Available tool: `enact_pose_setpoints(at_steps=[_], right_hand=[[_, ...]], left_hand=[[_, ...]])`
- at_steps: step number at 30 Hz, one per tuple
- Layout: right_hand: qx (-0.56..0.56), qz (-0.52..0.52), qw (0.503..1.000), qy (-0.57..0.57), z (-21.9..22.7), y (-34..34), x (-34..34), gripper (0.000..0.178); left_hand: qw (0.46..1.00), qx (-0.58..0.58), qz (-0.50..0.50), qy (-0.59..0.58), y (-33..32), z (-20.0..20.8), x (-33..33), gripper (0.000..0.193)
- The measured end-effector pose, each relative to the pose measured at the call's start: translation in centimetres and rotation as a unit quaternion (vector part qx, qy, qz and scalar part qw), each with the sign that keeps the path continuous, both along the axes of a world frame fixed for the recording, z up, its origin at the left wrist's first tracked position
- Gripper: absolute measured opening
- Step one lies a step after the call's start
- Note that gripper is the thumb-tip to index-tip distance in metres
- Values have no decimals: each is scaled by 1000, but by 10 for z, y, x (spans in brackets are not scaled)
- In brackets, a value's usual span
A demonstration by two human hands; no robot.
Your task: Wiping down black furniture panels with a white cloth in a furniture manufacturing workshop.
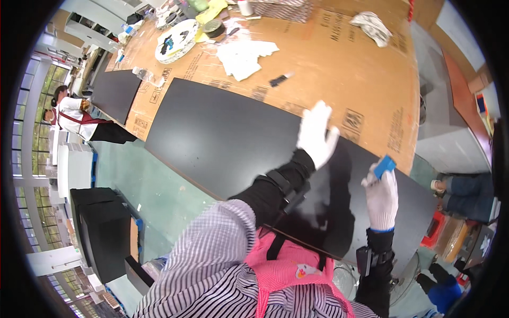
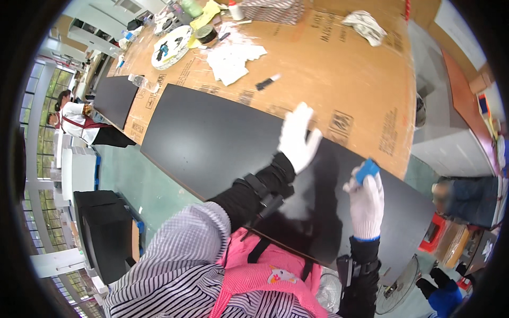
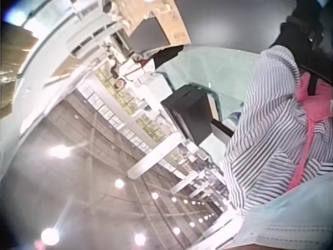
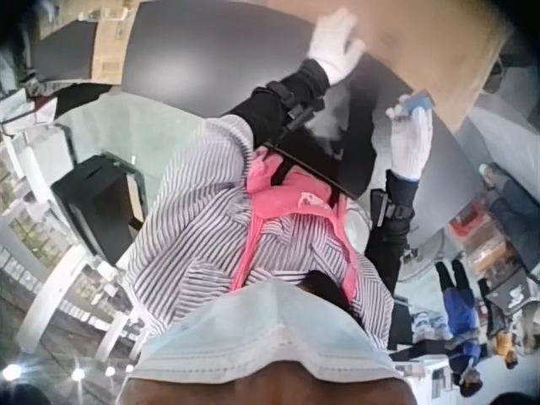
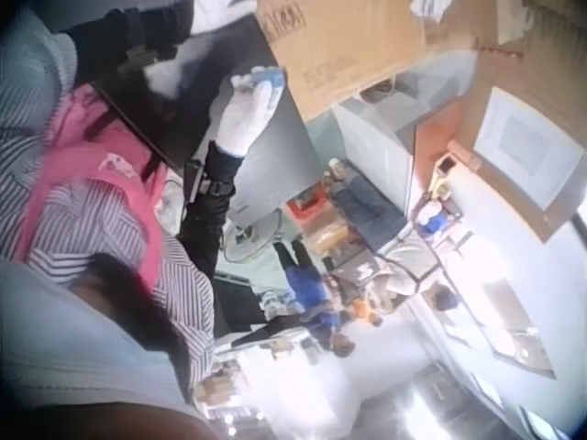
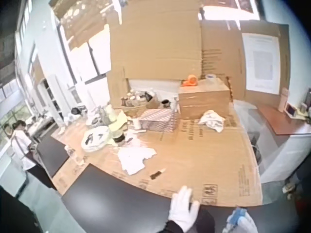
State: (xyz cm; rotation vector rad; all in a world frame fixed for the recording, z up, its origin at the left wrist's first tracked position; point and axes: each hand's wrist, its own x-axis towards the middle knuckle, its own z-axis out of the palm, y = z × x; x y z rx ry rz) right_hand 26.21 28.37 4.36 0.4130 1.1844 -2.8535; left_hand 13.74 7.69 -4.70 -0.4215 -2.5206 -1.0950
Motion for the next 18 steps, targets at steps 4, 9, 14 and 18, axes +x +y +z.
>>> enact_pose_setpoints(at_steps=[4,9,14,18], right_hand=[[117,6,988,-105,-16,-92,-14,36],[250,124,952,-124,-20,-214,-84,43],[295,167,939,-60,-14,-295,-165,39],[330,220,917,-34,-11,-374,-219,34]], left_hand=[[990,-1,100,-100,-164,53,-98,36],[922,179,15,-342,-329,66,-65,30],[861,171,117,-464,-399,103,33,35],[886,170,290,-320,-503,119,69,33]])
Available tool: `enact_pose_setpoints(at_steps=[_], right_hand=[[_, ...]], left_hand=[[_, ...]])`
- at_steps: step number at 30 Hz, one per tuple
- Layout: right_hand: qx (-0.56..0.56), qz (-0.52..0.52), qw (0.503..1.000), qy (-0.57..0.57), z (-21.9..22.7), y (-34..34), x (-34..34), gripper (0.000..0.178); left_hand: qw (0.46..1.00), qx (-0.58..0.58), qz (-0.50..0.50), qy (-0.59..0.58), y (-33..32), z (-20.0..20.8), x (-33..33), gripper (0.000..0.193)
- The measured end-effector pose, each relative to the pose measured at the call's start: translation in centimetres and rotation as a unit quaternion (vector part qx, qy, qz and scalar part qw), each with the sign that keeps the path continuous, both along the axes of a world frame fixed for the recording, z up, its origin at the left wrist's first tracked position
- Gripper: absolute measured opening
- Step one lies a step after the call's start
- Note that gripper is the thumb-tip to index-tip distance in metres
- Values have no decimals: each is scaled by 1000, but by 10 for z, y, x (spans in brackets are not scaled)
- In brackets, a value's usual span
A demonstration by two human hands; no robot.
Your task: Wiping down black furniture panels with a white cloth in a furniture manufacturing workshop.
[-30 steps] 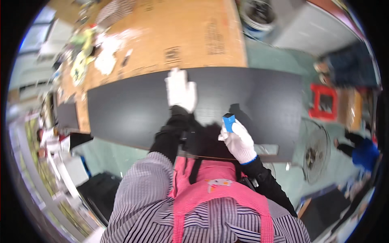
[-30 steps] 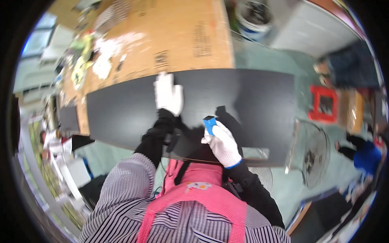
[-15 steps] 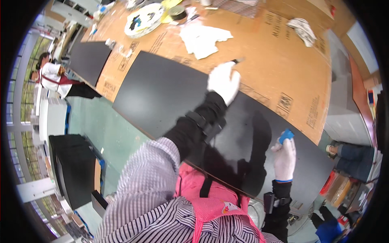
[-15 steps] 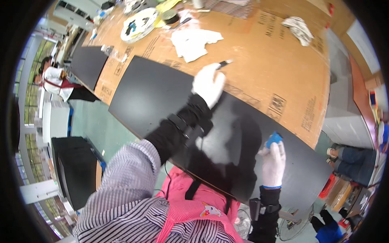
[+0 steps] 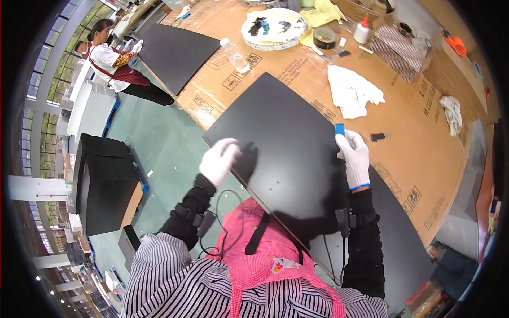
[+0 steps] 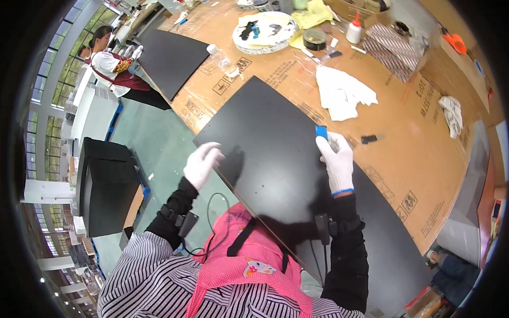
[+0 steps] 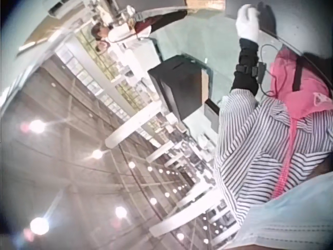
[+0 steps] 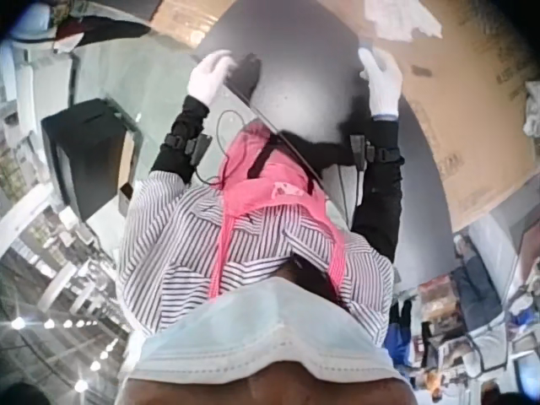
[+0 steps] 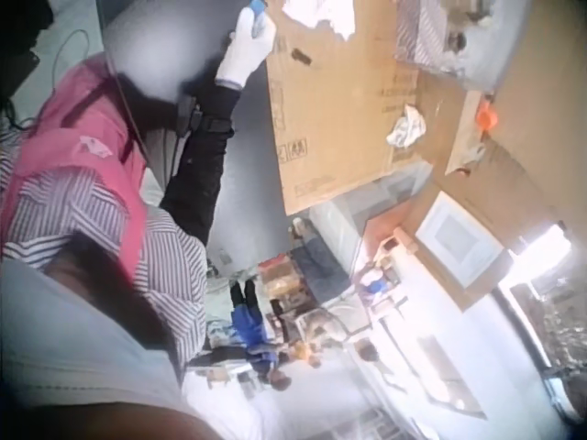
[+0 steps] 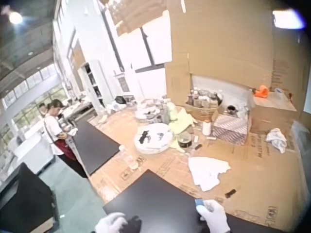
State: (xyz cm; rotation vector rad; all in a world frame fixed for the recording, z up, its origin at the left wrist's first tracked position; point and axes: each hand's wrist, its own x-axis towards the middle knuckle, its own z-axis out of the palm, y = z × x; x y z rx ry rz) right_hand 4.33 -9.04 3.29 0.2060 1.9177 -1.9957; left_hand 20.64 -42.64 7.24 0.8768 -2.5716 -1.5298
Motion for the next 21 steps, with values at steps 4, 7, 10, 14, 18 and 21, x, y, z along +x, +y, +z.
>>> enact_pose_setpoints(at_steps=[4,7,10,14,18,21], right_hand=[[41,-11,992,122,-31,-75,-61,35],[201,-5,948,247,-44,-134,-114,34],[266,-31,934,236,-63,-185,-171,37],[454,-66,863,212,-87,-245,-227,46],[516,-99,833,174,-107,-271,-239,46],[571,-29,805,159,-91,-286,-226,71]], left_hand=[[972,-228,56,-18,-134,-50,5,51],[966,-194,-27,-167,-198,-77,-3,52],[968,-99,-98,-207,-223,-103,-16,58],[960,72,-100,-253,-233,-146,-18,67],[947,204,-91,-231,-230,-130,-26,58],[935,196,-119,-270,-245,-113,-21,55]])
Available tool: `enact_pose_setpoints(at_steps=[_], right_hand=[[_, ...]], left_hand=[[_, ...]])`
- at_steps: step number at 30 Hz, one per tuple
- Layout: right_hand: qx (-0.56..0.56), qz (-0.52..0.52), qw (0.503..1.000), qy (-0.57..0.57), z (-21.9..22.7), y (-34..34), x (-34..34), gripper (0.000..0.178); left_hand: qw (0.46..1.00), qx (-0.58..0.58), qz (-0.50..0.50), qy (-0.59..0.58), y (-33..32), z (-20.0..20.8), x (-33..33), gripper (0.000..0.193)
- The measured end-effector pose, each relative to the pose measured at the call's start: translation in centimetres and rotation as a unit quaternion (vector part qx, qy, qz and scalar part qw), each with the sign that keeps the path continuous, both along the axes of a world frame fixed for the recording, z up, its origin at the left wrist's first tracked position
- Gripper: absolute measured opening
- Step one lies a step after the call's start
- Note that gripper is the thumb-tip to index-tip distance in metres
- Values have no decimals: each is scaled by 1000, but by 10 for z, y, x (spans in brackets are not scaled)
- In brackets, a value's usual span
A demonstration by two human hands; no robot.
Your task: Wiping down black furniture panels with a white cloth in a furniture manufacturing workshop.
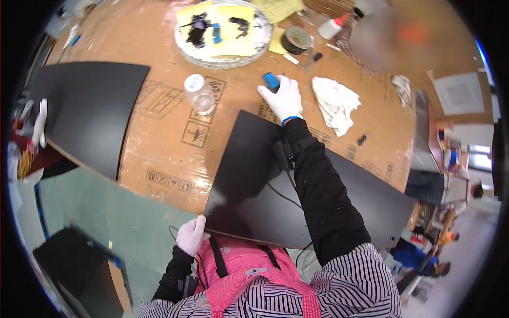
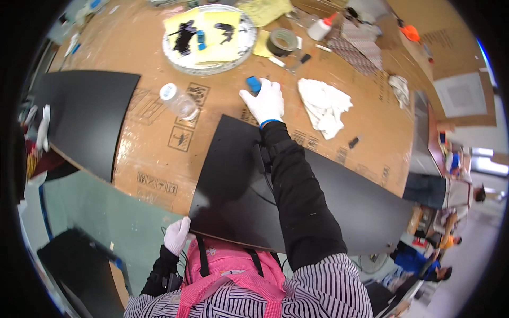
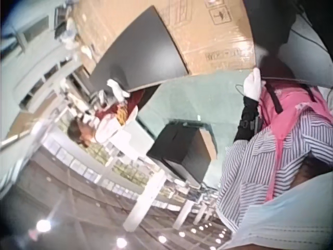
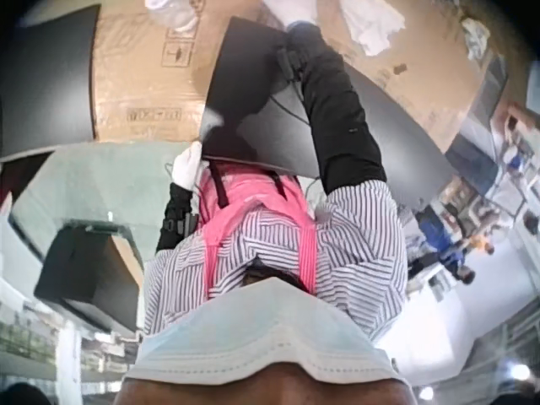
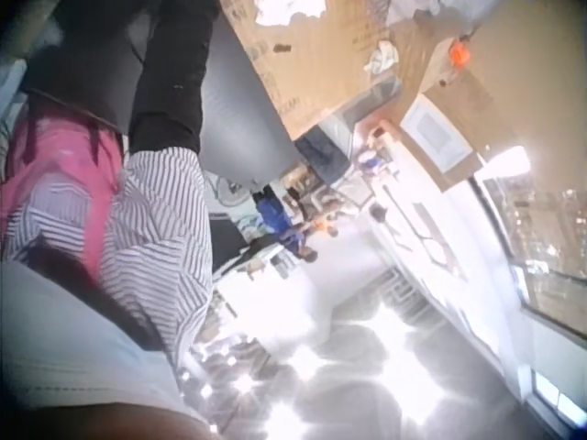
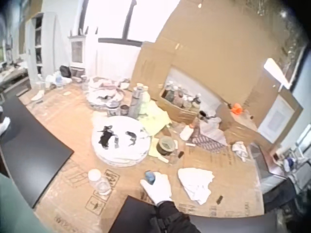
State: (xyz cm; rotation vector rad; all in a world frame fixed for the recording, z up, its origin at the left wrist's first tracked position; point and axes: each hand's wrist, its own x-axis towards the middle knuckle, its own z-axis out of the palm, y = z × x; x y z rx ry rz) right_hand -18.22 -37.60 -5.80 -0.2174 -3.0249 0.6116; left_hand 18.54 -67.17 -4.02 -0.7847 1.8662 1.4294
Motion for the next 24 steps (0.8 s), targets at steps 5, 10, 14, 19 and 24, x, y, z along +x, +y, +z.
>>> enact_pose_setpoints(at_steps=[5,10,14,19,24], right_hand=[[262,-166,945,107,6,104,-6,65],[-99,-99,988,62,26,183,33,28],[-312,-195,923,114,55,241,91,54],[-164,-118,977,-74,102,257,217,62],[176,-59,982,-46,54,203,269,80]], left_hand=[[999,41,-32,0,-20,-21,10,58],[958,-106,-241,116,-25,16,-56,62],[965,-17,-92,246,-31,-5,-98,38],[735,-337,-314,498,-12,-16,-154,57],[734,-314,-383,465,3,-11,-167,77]])
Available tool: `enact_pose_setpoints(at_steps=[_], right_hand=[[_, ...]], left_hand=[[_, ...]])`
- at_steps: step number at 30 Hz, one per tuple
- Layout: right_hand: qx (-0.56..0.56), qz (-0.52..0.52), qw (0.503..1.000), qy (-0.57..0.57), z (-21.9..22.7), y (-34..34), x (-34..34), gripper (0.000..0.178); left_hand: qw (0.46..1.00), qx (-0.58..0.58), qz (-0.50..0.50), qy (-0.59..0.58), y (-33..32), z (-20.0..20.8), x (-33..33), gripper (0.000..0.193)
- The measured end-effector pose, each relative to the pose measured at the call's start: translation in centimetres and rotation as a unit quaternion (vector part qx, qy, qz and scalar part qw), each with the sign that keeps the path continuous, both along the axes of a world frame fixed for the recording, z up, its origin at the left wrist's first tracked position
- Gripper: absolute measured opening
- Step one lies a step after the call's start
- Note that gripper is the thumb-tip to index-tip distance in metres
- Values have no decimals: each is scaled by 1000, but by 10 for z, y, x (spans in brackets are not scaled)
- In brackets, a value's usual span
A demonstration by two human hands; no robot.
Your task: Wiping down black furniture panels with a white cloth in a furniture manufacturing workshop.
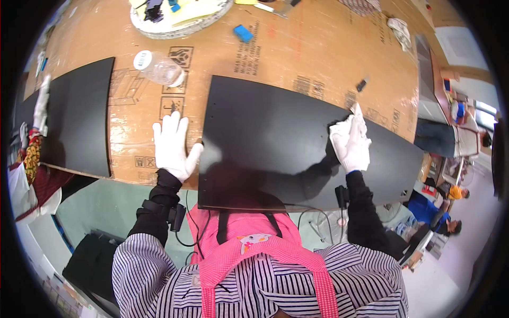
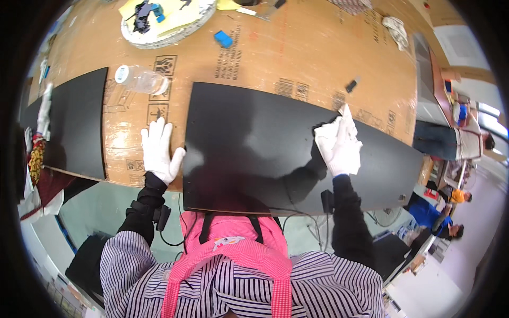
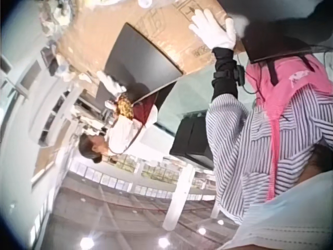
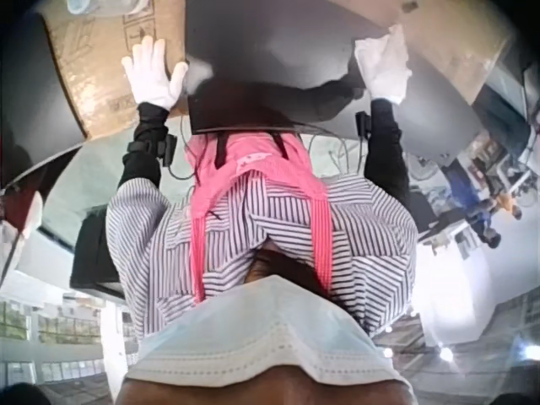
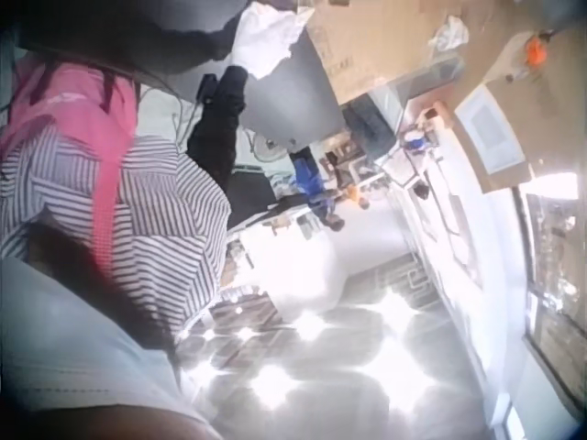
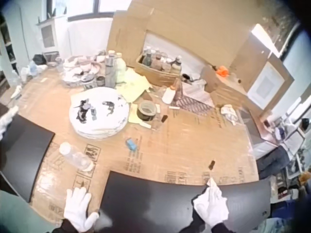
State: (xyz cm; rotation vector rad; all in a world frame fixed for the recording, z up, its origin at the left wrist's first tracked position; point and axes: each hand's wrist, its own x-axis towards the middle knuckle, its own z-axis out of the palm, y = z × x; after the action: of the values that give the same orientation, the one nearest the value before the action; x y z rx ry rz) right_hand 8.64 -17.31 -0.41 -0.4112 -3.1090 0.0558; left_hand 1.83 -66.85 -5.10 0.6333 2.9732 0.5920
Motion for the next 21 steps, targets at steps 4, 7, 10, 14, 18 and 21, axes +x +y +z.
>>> enact_pose_setpoints(at_steps=[4,7,10,14,18,21], right_hand=[[47,23,992,112,-52,-4,4,75],[-8,58,998,20,-19,-93,-62,50],[-126,225,963,73,11,-189,-105,43],[-199,373,895,143,-36,-231,-141,53],[-186,365,897,165,-54,-272,-175,57],[-205,337,919,4,-51,-261,-161,61]], left_hand=[[1000,22,6,8,9,-8,-3,80],[999,-1,31,-12,3,-9,6,78],[999,-2,43,-12,2,-7,9,76],[999,9,37,4,5,-8,5,70],[999,11,26,35,13,-16,0,66],[998,16,18,54,12,-18,-3,66]])
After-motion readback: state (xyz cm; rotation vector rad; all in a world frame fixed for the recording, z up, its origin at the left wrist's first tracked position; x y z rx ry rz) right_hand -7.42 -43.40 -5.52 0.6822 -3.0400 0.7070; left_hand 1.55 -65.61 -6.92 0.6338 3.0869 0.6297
